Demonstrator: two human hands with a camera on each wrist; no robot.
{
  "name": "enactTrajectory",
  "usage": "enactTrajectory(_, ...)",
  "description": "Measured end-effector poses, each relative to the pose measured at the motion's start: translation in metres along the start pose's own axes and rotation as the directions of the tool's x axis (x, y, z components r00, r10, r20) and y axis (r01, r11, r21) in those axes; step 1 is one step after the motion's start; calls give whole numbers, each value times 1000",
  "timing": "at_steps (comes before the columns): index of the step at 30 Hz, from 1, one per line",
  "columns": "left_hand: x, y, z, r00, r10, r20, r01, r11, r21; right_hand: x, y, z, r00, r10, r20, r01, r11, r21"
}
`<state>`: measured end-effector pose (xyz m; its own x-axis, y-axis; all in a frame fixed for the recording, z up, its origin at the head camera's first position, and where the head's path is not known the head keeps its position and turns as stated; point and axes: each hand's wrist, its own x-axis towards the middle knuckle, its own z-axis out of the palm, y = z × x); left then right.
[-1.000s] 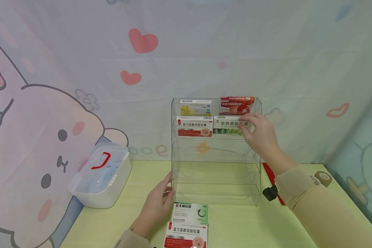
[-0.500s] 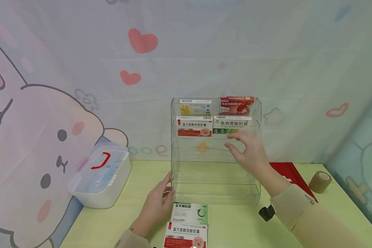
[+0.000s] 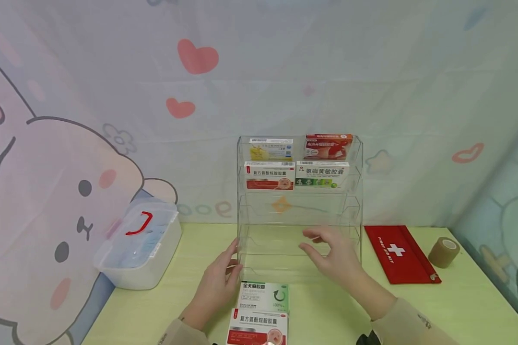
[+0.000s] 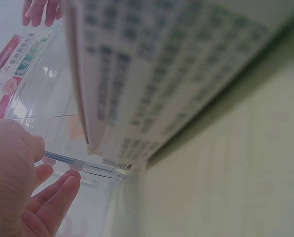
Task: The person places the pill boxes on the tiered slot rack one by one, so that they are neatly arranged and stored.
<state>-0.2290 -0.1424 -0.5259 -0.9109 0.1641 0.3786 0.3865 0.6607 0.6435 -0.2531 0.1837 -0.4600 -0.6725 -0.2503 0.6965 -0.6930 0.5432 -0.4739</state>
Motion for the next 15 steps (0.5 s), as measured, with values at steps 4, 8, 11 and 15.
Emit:
enactTrajectory(4,0,0,0,1000,-4,3,4,1000,13,-21,-5,14,999,12,32,-14,998,64)
enactTrajectory(8,0,0,-1,1000,-1,-2,1,1000,13,-36,-11,26,996,39,83,-49,991,128)
enactTrajectory(11,1,0,-1,1000,5,1,-5,1000,15,-45,-15,36,991,63,114,-81,983,164)
enactTrajectory(15,0,0,0,1000,7,5,-8,1000,24,-56,-19,46,980,108,166,-139,971,195)
